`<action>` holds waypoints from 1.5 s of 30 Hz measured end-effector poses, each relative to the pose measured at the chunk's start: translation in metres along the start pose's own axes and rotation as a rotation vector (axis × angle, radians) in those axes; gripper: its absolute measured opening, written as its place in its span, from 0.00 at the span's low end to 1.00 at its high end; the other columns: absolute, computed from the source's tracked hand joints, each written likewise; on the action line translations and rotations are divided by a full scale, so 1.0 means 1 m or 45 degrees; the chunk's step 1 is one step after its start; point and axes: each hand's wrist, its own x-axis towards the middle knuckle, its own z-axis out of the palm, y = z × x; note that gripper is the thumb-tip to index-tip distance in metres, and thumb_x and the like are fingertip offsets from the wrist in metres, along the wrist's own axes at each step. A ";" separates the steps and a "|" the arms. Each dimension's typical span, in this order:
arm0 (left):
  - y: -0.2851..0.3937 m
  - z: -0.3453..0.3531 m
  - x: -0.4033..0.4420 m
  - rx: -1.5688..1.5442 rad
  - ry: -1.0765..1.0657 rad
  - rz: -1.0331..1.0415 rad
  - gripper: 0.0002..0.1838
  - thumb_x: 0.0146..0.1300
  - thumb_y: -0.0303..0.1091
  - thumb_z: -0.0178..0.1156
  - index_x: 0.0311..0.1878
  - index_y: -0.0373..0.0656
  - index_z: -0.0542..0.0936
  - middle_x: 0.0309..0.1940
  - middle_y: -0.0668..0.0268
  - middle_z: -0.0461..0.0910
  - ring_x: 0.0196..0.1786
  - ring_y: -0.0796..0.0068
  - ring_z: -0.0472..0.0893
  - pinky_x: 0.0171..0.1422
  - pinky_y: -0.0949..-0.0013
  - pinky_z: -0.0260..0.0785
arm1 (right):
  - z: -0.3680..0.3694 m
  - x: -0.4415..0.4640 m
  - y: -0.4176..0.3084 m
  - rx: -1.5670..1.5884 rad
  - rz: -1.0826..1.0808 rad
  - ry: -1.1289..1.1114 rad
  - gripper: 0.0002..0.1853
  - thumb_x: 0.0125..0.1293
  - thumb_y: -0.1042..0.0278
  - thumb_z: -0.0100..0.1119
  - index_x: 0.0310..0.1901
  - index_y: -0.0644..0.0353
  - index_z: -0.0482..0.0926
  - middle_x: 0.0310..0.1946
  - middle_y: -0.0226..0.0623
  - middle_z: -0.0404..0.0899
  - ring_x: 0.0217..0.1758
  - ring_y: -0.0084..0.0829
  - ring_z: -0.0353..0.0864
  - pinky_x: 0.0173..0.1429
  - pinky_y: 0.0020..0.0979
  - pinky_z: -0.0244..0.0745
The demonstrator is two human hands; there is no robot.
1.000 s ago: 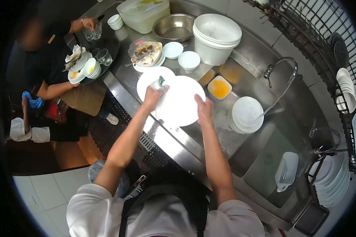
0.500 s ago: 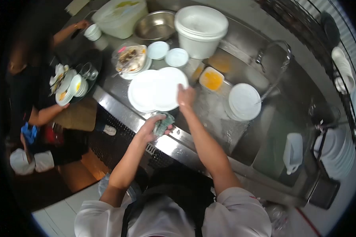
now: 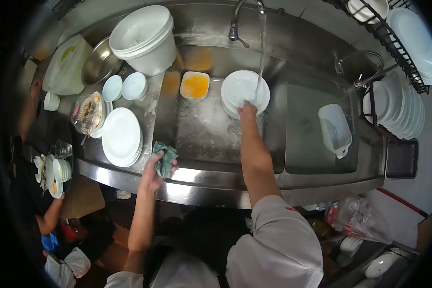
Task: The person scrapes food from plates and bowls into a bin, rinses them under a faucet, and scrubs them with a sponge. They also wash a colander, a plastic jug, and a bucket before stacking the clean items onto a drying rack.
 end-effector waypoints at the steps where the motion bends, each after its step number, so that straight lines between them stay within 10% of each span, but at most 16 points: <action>1: -0.001 0.007 0.002 0.016 0.029 0.003 0.14 0.64 0.35 0.51 0.46 0.36 0.72 0.37 0.57 0.79 0.35 0.68 0.82 0.36 0.65 0.79 | 0.001 0.011 -0.002 0.086 0.051 -0.043 0.22 0.62 0.68 0.54 0.54 0.72 0.67 0.50 0.49 0.73 0.49 0.45 0.77 0.50 0.45 0.76; 5: -0.003 0.047 0.010 0.071 0.047 0.020 0.17 0.65 0.44 0.50 0.45 0.39 0.72 0.34 0.59 0.78 0.33 0.67 0.81 0.34 0.65 0.77 | 0.013 0.054 -0.009 0.128 -0.043 0.065 0.25 0.61 0.72 0.52 0.59 0.70 0.62 0.57 0.51 0.66 0.53 0.50 0.73 0.45 0.53 0.78; 10: -0.015 0.104 0.059 0.738 0.085 0.335 0.24 0.63 0.49 0.51 0.54 0.42 0.70 0.42 0.57 0.76 0.42 0.64 0.79 0.40 0.62 0.74 | -0.001 -0.011 -0.070 0.054 -0.264 -0.017 0.23 0.63 0.65 0.47 0.57 0.70 0.67 0.49 0.54 0.74 0.51 0.44 0.77 0.43 0.38 0.79; 14: -0.069 0.180 0.122 1.745 0.281 1.804 0.19 0.62 0.35 0.53 0.55 0.41 0.71 0.43 0.50 0.75 0.40 0.52 0.77 0.46 0.59 0.70 | -0.046 -0.032 -0.055 -0.690 -1.100 0.062 0.19 0.64 0.62 0.50 0.46 0.73 0.75 0.39 0.60 0.78 0.39 0.55 0.79 0.44 0.43 0.73; 18: -0.088 0.199 0.185 2.152 0.597 1.691 0.19 0.53 0.27 0.56 0.51 0.39 0.74 0.42 0.47 0.75 0.47 0.48 0.73 0.51 0.59 0.68 | -0.076 -0.109 -0.057 -0.855 -1.029 -0.075 0.26 0.65 0.54 0.51 0.29 0.77 0.78 0.29 0.63 0.78 0.37 0.58 0.79 0.45 0.45 0.69; 20: -0.079 0.197 0.219 1.856 0.427 1.566 0.20 0.48 0.25 0.58 0.48 0.39 0.76 0.41 0.46 0.75 0.46 0.47 0.74 0.48 0.56 0.69 | -0.071 -0.123 -0.053 -0.729 -1.267 -0.140 0.26 0.66 0.55 0.51 0.26 0.79 0.76 0.26 0.66 0.76 0.35 0.61 0.77 0.44 0.48 0.69; 21: -0.097 0.196 0.229 2.024 0.158 1.289 0.11 0.41 0.25 0.58 0.31 0.34 0.79 0.44 0.43 0.74 0.37 0.45 0.76 0.45 0.51 0.70 | -0.072 -0.126 -0.063 -0.837 -0.946 -0.191 0.24 0.66 0.56 0.50 0.29 0.77 0.78 0.27 0.63 0.77 0.35 0.59 0.78 0.43 0.47 0.69; 22: -0.109 0.200 0.210 2.043 -0.132 1.721 0.12 0.45 0.26 0.58 0.36 0.35 0.78 0.40 0.42 0.76 0.39 0.46 0.77 0.46 0.52 0.71 | -0.078 -0.116 -0.064 -0.744 -0.879 -0.148 0.24 0.66 0.56 0.50 0.30 0.76 0.78 0.28 0.62 0.78 0.35 0.58 0.78 0.43 0.46 0.70; 24: -0.103 0.207 0.158 2.093 -0.140 1.726 0.16 0.49 0.30 0.58 0.43 0.35 0.76 0.33 0.41 0.78 0.41 0.45 0.78 0.49 0.54 0.71 | -0.087 -0.085 -0.069 -0.544 -0.763 -0.071 0.23 0.66 0.57 0.50 0.32 0.75 0.79 0.29 0.59 0.78 0.36 0.56 0.78 0.44 0.44 0.70; 27: -0.069 0.233 0.151 2.574 0.329 2.108 0.20 0.55 0.36 0.57 0.50 0.37 0.73 0.38 0.43 0.79 0.47 0.50 0.78 0.51 0.52 0.71 | -0.101 -0.108 -0.086 -0.736 -1.031 -0.423 0.20 0.64 0.57 0.55 0.34 0.73 0.80 0.28 0.56 0.79 0.33 0.50 0.80 0.42 0.40 0.71; 30: -0.016 0.243 0.162 2.073 0.437 0.654 0.19 0.60 0.36 0.56 0.53 0.37 0.74 0.46 0.49 0.77 0.46 0.52 0.79 0.49 0.53 0.72 | -0.099 -0.088 -0.096 -0.713 -0.777 -0.483 0.18 0.62 0.61 0.58 0.34 0.74 0.80 0.27 0.50 0.81 0.32 0.41 0.82 0.41 0.37 0.72; 31: -0.027 0.196 0.211 0.989 0.088 0.451 0.20 0.60 0.33 0.56 0.53 0.33 0.72 0.42 0.54 0.80 0.40 0.57 0.82 0.44 0.54 0.75 | -0.095 -0.090 -0.091 -0.367 -0.717 -0.449 0.18 0.62 0.62 0.58 0.38 0.74 0.79 0.32 0.48 0.82 0.35 0.40 0.82 0.42 0.38 0.73; 34: -0.104 0.191 0.224 -0.201 0.073 0.426 0.20 0.57 0.29 0.58 0.52 0.28 0.72 0.37 0.55 0.81 0.33 0.60 0.83 0.39 0.59 0.78 | -0.066 -0.090 -0.048 0.303 -0.291 -0.492 0.19 0.63 0.64 0.57 0.50 0.70 0.73 0.44 0.44 0.78 0.43 0.35 0.80 0.45 0.37 0.74; 38: -0.022 0.164 0.171 0.617 -0.002 0.518 0.21 0.55 0.26 0.59 0.52 0.27 0.72 0.39 0.54 0.80 0.37 0.62 0.82 0.43 0.59 0.77 | -0.079 -0.078 -0.036 0.447 0.124 -0.938 0.22 0.64 0.66 0.55 0.57 0.68 0.67 0.53 0.43 0.73 0.51 0.36 0.76 0.50 0.36 0.73; 42: -0.073 0.185 0.182 -0.204 0.461 0.565 0.22 0.55 0.26 0.59 0.53 0.29 0.71 0.44 0.58 0.79 0.43 0.65 0.80 0.44 0.63 0.74 | -0.009 -0.129 -0.040 0.177 -0.442 -0.330 0.20 0.64 0.68 0.55 0.55 0.72 0.70 0.50 0.45 0.75 0.51 0.37 0.77 0.52 0.35 0.73; 45: -0.051 0.128 0.224 0.070 0.325 0.365 0.22 0.55 0.27 0.58 0.54 0.31 0.70 0.46 0.58 0.78 0.44 0.65 0.78 0.44 0.63 0.72 | -0.003 -0.140 -0.035 0.143 -0.495 -0.378 0.19 0.64 0.71 0.54 0.54 0.74 0.70 0.50 0.48 0.75 0.51 0.37 0.77 0.53 0.36 0.74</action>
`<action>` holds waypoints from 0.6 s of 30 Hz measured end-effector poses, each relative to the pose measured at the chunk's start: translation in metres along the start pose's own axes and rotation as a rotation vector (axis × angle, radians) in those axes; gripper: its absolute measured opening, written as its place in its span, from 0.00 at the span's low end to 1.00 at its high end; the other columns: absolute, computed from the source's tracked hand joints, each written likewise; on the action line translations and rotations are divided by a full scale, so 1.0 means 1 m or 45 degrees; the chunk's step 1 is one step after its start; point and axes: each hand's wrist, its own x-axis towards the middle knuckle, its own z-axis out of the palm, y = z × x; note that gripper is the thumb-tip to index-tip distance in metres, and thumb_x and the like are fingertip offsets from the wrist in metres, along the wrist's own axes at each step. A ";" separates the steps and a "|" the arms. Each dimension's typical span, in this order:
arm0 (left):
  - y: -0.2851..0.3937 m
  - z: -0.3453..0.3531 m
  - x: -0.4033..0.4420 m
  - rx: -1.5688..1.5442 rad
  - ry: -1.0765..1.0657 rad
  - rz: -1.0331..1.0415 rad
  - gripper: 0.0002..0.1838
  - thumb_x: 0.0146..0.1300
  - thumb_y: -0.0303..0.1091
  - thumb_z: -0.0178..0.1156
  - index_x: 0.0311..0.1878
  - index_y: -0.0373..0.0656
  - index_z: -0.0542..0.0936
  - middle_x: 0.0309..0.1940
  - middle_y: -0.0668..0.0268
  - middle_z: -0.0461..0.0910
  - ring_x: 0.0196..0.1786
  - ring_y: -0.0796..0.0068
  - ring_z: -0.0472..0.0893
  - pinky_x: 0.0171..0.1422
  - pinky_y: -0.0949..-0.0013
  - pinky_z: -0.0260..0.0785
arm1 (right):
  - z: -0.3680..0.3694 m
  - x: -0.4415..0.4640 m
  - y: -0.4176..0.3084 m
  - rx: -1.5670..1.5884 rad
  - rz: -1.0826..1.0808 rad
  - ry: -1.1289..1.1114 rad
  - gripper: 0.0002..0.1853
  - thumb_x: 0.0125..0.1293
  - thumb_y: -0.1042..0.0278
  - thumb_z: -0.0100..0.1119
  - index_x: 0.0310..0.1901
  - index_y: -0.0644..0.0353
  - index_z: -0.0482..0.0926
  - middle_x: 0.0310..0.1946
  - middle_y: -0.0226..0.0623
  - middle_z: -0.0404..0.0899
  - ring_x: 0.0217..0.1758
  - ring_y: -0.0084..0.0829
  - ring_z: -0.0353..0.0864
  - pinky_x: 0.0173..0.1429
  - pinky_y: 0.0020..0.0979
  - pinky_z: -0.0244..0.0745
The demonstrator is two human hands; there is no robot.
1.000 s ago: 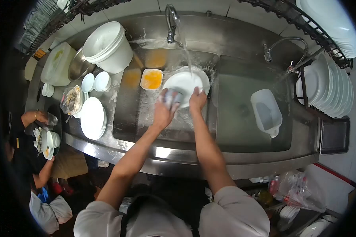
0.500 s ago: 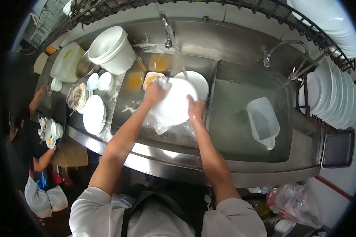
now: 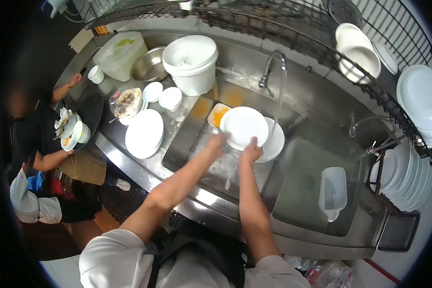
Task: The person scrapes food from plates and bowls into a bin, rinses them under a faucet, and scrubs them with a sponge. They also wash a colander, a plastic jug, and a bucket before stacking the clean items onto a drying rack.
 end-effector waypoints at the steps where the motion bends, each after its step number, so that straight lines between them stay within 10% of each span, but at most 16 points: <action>1: 0.037 -0.010 -0.012 0.219 0.018 0.268 0.23 0.55 0.27 0.57 0.55 0.31 0.70 0.46 0.57 0.78 0.44 0.65 0.78 0.44 0.62 0.72 | -0.005 0.006 0.005 0.057 0.018 -0.064 0.19 0.64 0.72 0.53 0.54 0.75 0.70 0.50 0.48 0.75 0.51 0.38 0.77 0.53 0.36 0.74; 3: 0.155 -0.016 -0.045 0.797 0.081 0.631 0.24 0.54 0.32 0.57 0.54 0.29 0.71 0.41 0.52 0.80 0.35 0.60 0.81 0.40 0.61 0.72 | 0.004 0.002 0.003 0.109 0.117 -0.156 0.17 0.63 0.73 0.55 0.50 0.77 0.73 0.45 0.50 0.78 0.46 0.35 0.79 0.49 0.32 0.74; 5: 0.240 0.001 -0.072 0.731 0.090 1.415 0.27 0.56 0.40 0.58 0.55 0.31 0.70 0.51 0.46 0.75 0.52 0.52 0.76 0.57 0.57 0.65 | 0.016 -0.024 -0.007 0.029 0.238 -0.365 0.18 0.62 0.73 0.57 0.50 0.76 0.72 0.45 0.49 0.78 0.45 0.35 0.79 0.48 0.33 0.74; 7: 0.317 0.003 -0.080 1.085 -0.079 1.212 0.46 0.55 0.63 0.54 0.64 0.30 0.61 0.58 0.40 0.69 0.61 0.46 0.69 0.66 0.62 0.58 | 0.044 -0.053 -0.008 -0.105 0.309 -0.586 0.20 0.61 0.70 0.58 0.51 0.77 0.71 0.43 0.47 0.78 0.42 0.34 0.80 0.46 0.33 0.75; 11: 0.369 -0.080 -0.102 1.272 -0.206 1.161 0.32 0.61 0.54 0.54 0.58 0.36 0.71 0.49 0.54 0.77 0.53 0.63 0.75 0.57 0.66 0.65 | 0.109 -0.110 0.018 -0.415 0.149 -0.913 0.17 0.62 0.67 0.57 0.46 0.74 0.75 0.38 0.43 0.80 0.39 0.31 0.80 0.43 0.32 0.74; 14: 0.332 -0.192 -0.115 1.415 0.035 0.824 0.23 0.58 0.50 0.56 0.34 0.34 0.80 0.23 0.54 0.78 0.30 0.65 0.77 0.40 0.61 0.69 | 0.148 -0.138 0.042 -0.859 -0.042 -1.002 0.18 0.61 0.62 0.57 0.43 0.72 0.78 0.37 0.51 0.81 0.42 0.40 0.81 0.46 0.37 0.72; 18: 0.247 -0.337 -0.095 1.625 0.549 0.580 0.28 0.57 0.52 0.57 0.40 0.30 0.80 0.35 0.42 0.80 0.42 0.52 0.81 0.48 0.57 0.70 | 0.183 -0.151 0.097 -1.379 -0.332 -1.111 0.28 0.63 0.53 0.53 0.55 0.71 0.69 0.47 0.61 0.75 0.55 0.53 0.74 0.59 0.42 0.68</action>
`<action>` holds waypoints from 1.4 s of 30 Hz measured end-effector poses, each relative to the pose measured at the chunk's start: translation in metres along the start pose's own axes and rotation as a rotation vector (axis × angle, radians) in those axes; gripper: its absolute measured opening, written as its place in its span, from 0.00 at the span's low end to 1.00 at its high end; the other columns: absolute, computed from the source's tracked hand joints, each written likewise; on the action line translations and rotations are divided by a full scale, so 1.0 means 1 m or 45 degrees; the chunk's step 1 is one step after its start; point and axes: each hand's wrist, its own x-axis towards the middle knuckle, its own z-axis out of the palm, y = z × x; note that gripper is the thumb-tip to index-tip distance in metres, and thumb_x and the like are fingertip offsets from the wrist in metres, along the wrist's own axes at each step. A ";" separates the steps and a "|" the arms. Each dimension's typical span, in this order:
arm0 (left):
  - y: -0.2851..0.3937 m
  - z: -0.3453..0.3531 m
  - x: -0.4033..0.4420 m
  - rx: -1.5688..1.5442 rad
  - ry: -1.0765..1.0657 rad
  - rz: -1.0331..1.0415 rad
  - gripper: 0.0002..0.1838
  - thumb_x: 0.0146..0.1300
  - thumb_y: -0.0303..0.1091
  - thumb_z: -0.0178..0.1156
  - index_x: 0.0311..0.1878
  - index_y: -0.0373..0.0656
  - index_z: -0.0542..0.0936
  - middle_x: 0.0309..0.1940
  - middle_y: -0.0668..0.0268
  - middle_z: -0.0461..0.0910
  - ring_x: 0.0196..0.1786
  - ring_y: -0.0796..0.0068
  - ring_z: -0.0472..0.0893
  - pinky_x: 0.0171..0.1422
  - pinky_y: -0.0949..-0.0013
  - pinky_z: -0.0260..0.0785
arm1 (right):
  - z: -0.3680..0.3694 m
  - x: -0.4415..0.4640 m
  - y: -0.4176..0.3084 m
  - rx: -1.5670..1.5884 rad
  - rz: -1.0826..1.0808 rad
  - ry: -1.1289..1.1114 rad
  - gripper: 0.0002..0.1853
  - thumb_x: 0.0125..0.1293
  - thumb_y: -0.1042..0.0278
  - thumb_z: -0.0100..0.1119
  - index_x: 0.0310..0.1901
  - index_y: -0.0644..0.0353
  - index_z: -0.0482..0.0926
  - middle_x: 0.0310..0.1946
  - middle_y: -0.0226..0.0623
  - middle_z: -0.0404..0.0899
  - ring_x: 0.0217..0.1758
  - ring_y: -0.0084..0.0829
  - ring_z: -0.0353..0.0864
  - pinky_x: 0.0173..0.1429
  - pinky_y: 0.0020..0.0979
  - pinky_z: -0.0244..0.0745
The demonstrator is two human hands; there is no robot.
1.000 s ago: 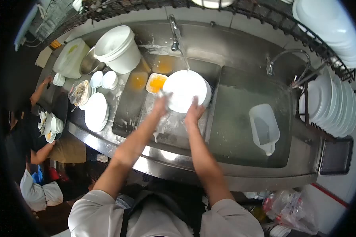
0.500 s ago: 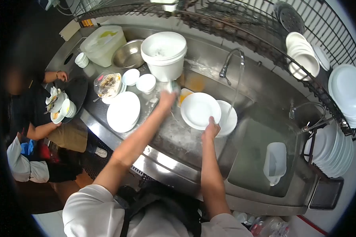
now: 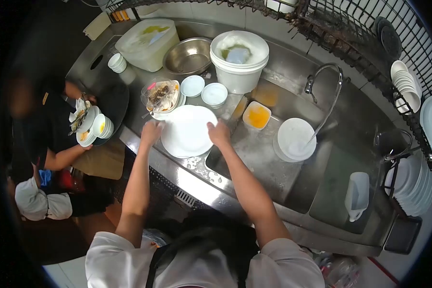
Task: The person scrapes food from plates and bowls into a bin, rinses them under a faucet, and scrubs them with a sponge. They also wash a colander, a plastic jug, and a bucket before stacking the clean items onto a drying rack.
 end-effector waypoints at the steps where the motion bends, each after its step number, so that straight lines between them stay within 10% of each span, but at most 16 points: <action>1: -0.029 0.026 0.007 -0.128 -0.010 -0.115 0.31 0.57 0.55 0.57 0.42 0.28 0.79 0.38 0.42 0.80 0.44 0.52 0.81 0.50 0.58 0.70 | 0.008 0.000 -0.011 -0.082 0.117 -0.133 0.31 0.63 0.49 0.52 0.55 0.72 0.68 0.49 0.60 0.74 0.56 0.53 0.73 0.60 0.42 0.67; 8: -0.028 0.072 0.005 -0.553 -0.025 -0.418 0.38 0.54 0.55 0.63 0.49 0.21 0.75 0.47 0.42 0.78 0.52 0.57 0.77 0.57 0.62 0.66 | 0.018 -0.019 -0.021 -0.144 0.180 -0.034 0.36 0.59 0.37 0.49 0.45 0.72 0.76 0.42 0.61 0.78 0.49 0.53 0.77 0.55 0.43 0.70; 11: 0.037 0.067 -0.037 -1.046 -0.159 -0.430 0.31 0.62 0.46 0.60 0.56 0.25 0.71 0.47 0.53 0.77 0.46 0.66 0.78 0.51 0.66 0.71 | -0.003 -0.058 -0.008 0.511 0.403 0.085 0.54 0.54 0.36 0.57 0.68 0.73 0.45 0.67 0.59 0.53 0.70 0.51 0.57 0.69 0.39 0.57; 13: 0.066 0.080 -0.056 -1.321 -0.250 -0.270 0.28 0.62 0.41 0.60 0.58 0.27 0.69 0.49 0.53 0.76 0.46 0.67 0.78 0.51 0.67 0.72 | -0.029 -0.071 0.008 1.223 0.519 0.162 0.52 0.54 0.48 0.65 0.68 0.72 0.46 0.68 0.56 0.52 0.68 0.46 0.59 0.67 0.40 0.62; 20: 0.218 0.102 -0.108 -1.152 -0.484 0.184 0.25 0.60 0.34 0.61 0.56 0.28 0.69 0.46 0.53 0.77 0.45 0.68 0.78 0.47 0.68 0.71 | -0.173 -0.151 0.056 1.716 0.149 0.398 0.32 0.54 0.63 0.68 0.56 0.72 0.68 0.47 0.48 0.76 0.49 0.37 0.78 0.52 0.37 0.77; 26: 0.378 0.149 -0.212 -0.789 -0.376 0.915 0.26 0.58 0.30 0.56 0.60 0.34 0.67 0.46 0.47 0.77 0.49 0.56 0.78 0.56 0.62 0.67 | -0.292 -0.221 0.157 1.971 0.138 0.802 0.29 0.55 0.63 0.67 0.55 0.71 0.69 0.47 0.48 0.76 0.50 0.39 0.78 0.52 0.40 0.77; 30: 0.449 0.253 -0.273 -0.683 -0.230 1.291 0.27 0.56 0.23 0.53 0.62 0.34 0.64 0.52 0.43 0.72 0.56 0.45 0.71 0.62 0.56 0.63 | -0.365 -0.271 0.250 2.152 -0.058 0.592 0.29 0.65 0.59 0.53 0.62 0.68 0.61 0.58 0.49 0.69 0.60 0.45 0.70 0.65 0.46 0.64; 42: 0.481 0.448 -0.317 -0.308 -0.241 0.995 0.18 0.51 0.33 0.57 0.43 0.31 0.75 0.43 0.41 0.75 0.49 0.44 0.74 0.55 0.54 0.66 | -0.433 -0.294 0.418 1.912 0.568 0.633 0.35 0.58 0.48 0.63 0.60 0.64 0.66 0.57 0.44 0.71 0.58 0.40 0.72 0.63 0.43 0.66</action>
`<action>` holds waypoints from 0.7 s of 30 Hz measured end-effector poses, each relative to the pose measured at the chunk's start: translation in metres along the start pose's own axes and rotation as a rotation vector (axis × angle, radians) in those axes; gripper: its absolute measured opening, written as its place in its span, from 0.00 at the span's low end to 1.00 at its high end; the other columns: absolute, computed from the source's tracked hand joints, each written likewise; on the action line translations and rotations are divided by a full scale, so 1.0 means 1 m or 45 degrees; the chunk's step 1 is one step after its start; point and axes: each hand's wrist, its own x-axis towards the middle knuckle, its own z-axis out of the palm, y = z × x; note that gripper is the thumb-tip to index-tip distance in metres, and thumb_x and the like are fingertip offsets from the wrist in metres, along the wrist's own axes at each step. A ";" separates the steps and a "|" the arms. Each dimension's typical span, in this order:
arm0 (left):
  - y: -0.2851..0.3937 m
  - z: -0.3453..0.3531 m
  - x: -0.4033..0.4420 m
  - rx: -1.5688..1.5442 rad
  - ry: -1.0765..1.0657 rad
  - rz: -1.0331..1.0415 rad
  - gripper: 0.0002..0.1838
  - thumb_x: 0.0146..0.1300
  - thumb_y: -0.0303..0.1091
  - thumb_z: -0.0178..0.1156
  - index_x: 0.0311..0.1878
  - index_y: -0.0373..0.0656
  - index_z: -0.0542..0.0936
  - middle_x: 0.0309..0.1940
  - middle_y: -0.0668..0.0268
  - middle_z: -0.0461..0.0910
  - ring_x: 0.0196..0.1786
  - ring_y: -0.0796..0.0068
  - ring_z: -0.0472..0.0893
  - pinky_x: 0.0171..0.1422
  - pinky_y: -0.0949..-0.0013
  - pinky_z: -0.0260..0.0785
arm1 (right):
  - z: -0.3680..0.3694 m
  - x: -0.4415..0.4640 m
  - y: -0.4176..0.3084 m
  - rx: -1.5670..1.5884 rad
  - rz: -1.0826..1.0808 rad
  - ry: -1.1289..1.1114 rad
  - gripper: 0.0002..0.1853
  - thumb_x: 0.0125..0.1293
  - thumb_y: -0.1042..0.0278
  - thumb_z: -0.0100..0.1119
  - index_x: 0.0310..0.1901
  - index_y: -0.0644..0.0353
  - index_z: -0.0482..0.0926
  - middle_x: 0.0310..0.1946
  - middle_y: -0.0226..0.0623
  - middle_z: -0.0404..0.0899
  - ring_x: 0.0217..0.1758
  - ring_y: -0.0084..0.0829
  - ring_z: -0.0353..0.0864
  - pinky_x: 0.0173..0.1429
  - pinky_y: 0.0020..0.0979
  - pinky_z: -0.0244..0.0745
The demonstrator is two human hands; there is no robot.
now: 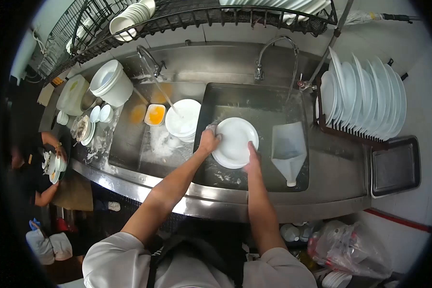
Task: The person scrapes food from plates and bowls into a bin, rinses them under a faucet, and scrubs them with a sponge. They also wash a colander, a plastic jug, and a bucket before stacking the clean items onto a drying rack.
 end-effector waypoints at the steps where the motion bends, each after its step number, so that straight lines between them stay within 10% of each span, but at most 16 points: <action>1: -0.006 0.008 0.000 -0.026 -0.052 -0.071 0.19 0.51 0.33 0.58 0.45 0.31 0.76 0.44 0.42 0.75 0.50 0.45 0.74 0.56 0.55 0.67 | -0.009 0.011 -0.002 -0.087 -0.019 0.020 0.34 0.58 0.48 0.63 0.60 0.62 0.67 0.57 0.43 0.71 0.58 0.40 0.72 0.63 0.43 0.66; 8: -0.041 0.049 -0.030 -0.362 -0.297 -0.638 0.21 0.50 0.36 0.61 0.47 0.36 0.77 0.44 0.47 0.79 0.51 0.51 0.77 0.55 0.59 0.67 | -0.090 0.096 0.009 -0.250 0.238 -0.263 0.28 0.60 0.60 0.61 0.60 0.65 0.67 0.51 0.42 0.74 0.56 0.38 0.73 0.61 0.37 0.67; 11: -0.092 0.082 -0.021 -0.547 -0.327 -0.597 0.18 0.52 0.32 0.59 0.47 0.36 0.78 0.43 0.51 0.80 0.50 0.58 0.79 0.54 0.61 0.69 | -0.134 0.128 0.028 -1.998 -1.126 -0.446 0.28 0.60 0.65 0.58 0.61 0.65 0.65 0.53 0.42 0.74 0.57 0.40 0.71 0.64 0.35 0.63; 14: -0.048 0.003 0.013 -0.467 -0.201 -0.350 0.14 0.56 0.25 0.54 0.46 0.35 0.76 0.40 0.62 0.81 0.47 0.67 0.80 0.50 0.66 0.71 | -0.124 0.121 0.023 -0.884 -0.175 -0.367 0.29 0.61 0.65 0.55 0.63 0.64 0.63 0.57 0.43 0.71 0.59 0.39 0.69 0.66 0.35 0.60; 21: -0.131 -0.204 0.086 -1.170 0.196 -0.756 0.09 0.64 0.36 0.51 0.35 0.42 0.76 0.25 0.68 0.76 0.28 0.78 0.76 0.36 0.75 0.70 | -0.125 0.113 0.013 -0.776 -0.022 -0.260 0.29 0.62 0.63 0.54 0.63 0.63 0.63 0.57 0.42 0.71 0.59 0.38 0.70 0.66 0.34 0.61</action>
